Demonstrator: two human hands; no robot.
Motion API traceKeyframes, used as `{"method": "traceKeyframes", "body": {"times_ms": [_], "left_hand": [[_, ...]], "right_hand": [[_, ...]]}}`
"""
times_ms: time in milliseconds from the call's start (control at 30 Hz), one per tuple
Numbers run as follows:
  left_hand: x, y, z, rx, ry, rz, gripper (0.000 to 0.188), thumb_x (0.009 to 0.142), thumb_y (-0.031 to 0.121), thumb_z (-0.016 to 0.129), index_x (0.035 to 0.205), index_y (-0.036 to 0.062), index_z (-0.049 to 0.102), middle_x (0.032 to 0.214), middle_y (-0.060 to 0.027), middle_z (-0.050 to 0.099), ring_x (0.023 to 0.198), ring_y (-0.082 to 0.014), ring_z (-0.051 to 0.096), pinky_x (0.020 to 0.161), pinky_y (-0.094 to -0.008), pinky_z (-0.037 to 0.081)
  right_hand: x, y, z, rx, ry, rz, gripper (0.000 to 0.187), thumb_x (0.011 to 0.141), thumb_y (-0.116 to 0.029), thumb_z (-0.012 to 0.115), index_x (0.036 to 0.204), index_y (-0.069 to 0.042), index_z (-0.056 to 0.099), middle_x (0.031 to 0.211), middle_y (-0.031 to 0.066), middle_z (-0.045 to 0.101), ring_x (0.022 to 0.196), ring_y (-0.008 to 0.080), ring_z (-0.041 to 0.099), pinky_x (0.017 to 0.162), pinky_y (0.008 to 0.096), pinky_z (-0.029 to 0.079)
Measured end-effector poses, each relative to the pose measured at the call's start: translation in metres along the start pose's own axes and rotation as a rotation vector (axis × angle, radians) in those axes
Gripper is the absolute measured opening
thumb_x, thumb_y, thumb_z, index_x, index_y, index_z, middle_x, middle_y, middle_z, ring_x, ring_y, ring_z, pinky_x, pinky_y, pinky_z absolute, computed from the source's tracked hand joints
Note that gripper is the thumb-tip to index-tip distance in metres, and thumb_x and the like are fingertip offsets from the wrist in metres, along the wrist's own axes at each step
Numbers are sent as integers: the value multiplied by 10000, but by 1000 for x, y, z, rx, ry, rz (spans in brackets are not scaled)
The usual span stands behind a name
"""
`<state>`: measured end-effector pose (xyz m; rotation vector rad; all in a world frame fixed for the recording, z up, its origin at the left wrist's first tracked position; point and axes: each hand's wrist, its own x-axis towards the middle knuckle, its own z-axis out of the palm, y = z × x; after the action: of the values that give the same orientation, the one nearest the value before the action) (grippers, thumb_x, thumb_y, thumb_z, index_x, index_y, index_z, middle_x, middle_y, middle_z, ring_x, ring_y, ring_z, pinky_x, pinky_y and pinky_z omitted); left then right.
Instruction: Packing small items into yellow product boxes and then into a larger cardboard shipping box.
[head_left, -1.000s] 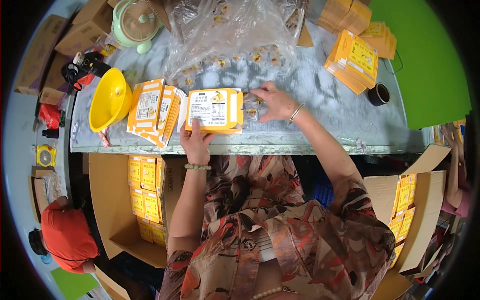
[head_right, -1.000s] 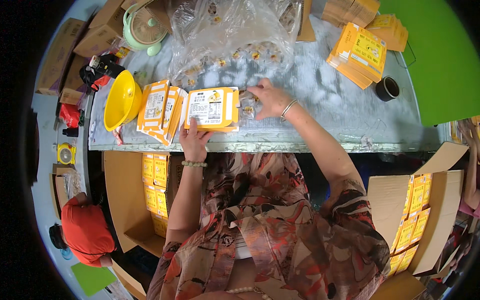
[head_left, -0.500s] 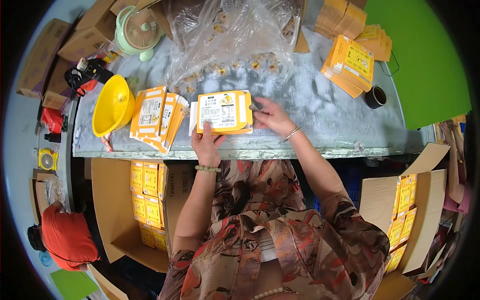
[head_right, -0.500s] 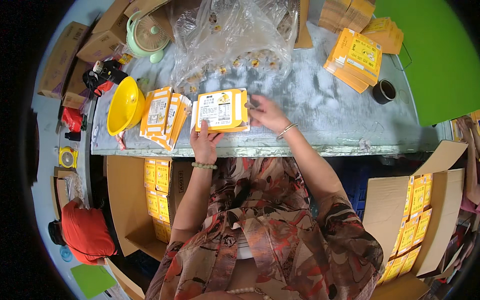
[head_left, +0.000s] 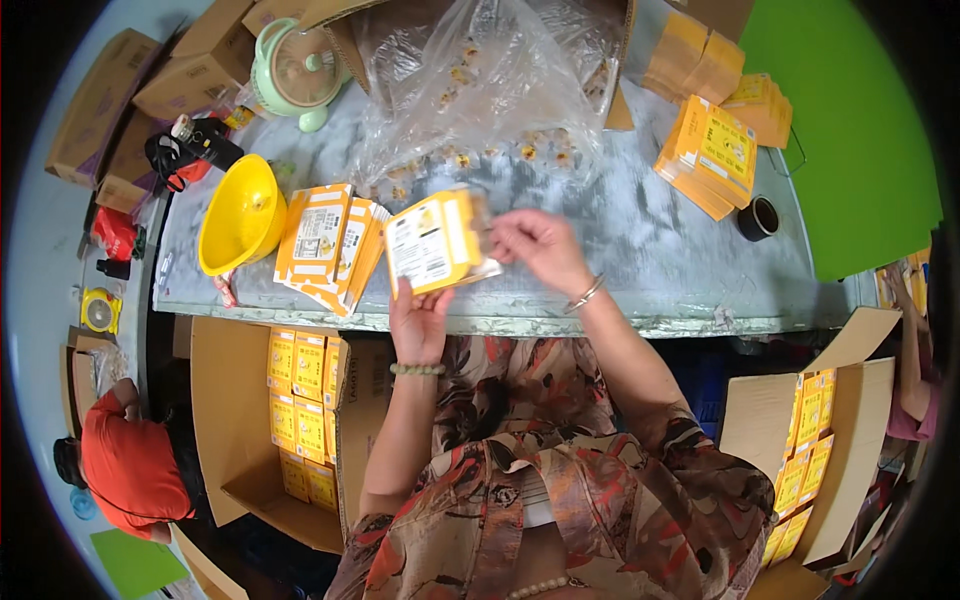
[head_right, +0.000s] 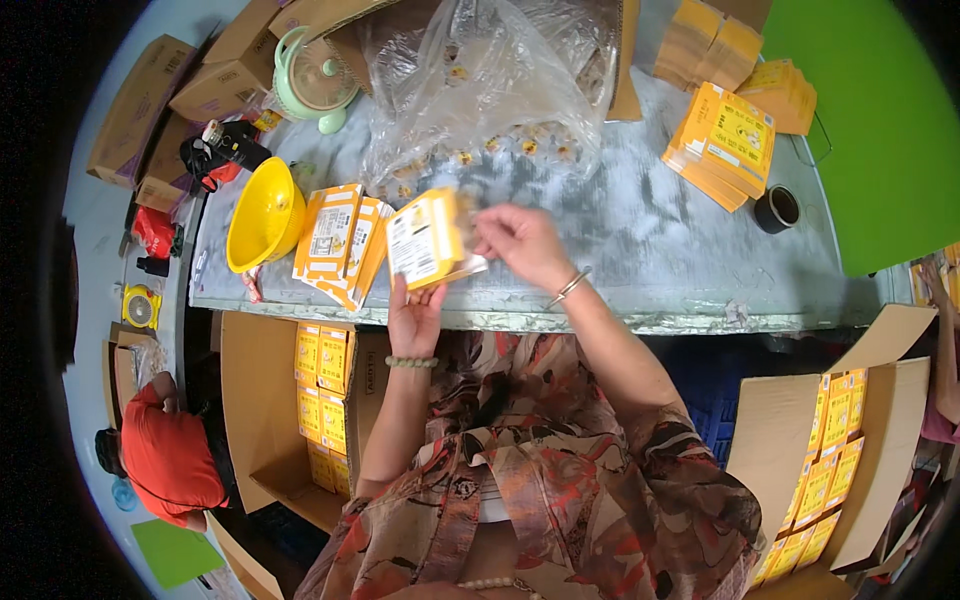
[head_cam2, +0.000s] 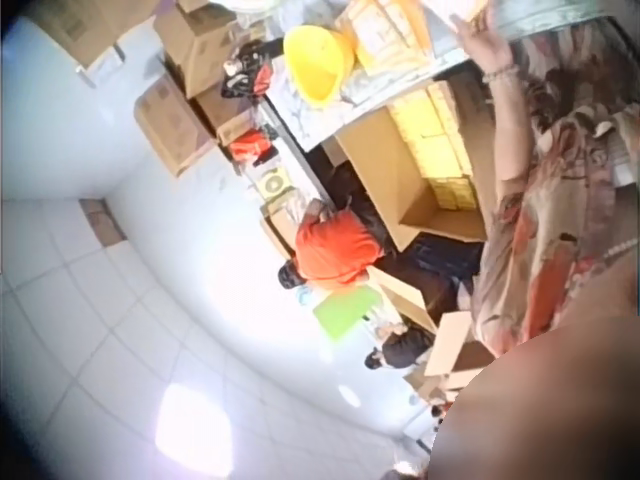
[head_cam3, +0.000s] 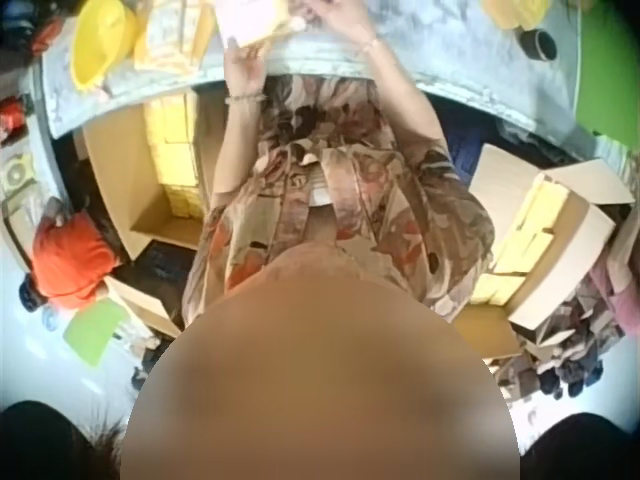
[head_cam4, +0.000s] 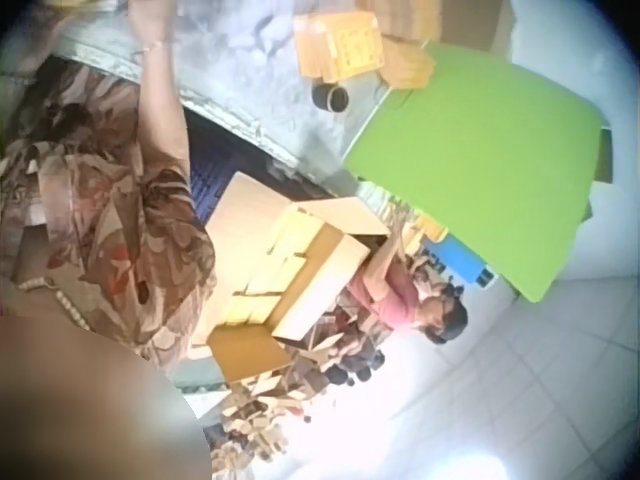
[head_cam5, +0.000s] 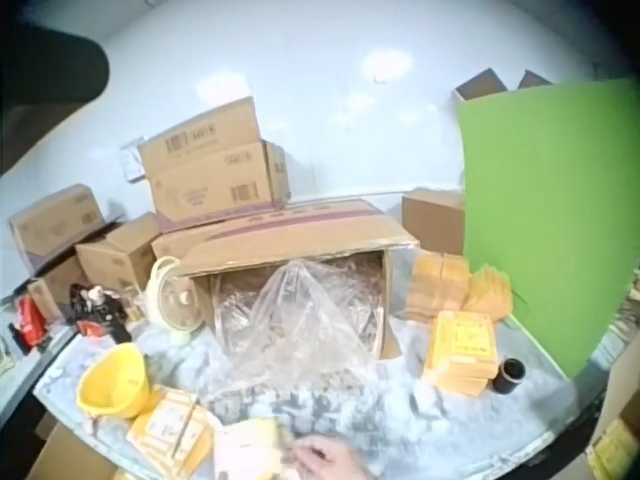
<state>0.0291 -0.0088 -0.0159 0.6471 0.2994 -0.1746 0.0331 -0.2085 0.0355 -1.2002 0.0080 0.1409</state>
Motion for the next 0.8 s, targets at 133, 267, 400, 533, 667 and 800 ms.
{"method": "traceKeyframes", "body": {"times_ms": [133,267,400,533,667,800], "left_hand": [[-23,30,-19,-347,-20,-110,338,811,253,470,1063,31,431,897,-99,533,818,-206,533,748,-361,471],[-44,39,-28,51,32,57,316,833,286,417,1065,74,441,925,-64,545,819,-187,538,725,-351,478],[-52,36,-35,195,32,67,325,834,289,410,1086,85,427,979,-62,546,877,-187,538,703,-335,483],[-51,42,-34,272,100,106,306,837,284,406,1064,81,434,960,-67,553,849,-174,548,659,-311,481],[-39,42,-24,320,75,103,270,842,247,404,1042,67,426,914,-69,563,789,-168,564,643,-307,481],[-31,42,-25,302,69,113,265,834,231,425,1030,53,432,895,-84,564,775,-169,566,624,-309,497]], "right_hand": [[61,-5,-21,-671,189,-297,266,726,-166,569,950,-31,520,849,104,576,768,204,564,739,307,441],[137,16,-15,-1490,107,-296,432,674,-280,600,1023,-50,493,972,119,538,933,267,498,857,361,357],[176,32,-19,-1578,-21,-204,409,688,-406,532,901,-58,566,965,178,530,901,317,498,786,382,387],[134,45,-15,-1567,43,-302,437,697,-390,531,1034,-115,499,1062,118,474,973,252,457,853,393,314],[60,38,-45,-1586,-100,-423,407,701,-330,554,1050,-131,490,1092,65,430,1014,203,409,897,413,224],[26,29,-63,-1456,-62,-684,352,708,-238,569,1025,-102,498,1053,70,456,976,220,429,866,385,286]]}}
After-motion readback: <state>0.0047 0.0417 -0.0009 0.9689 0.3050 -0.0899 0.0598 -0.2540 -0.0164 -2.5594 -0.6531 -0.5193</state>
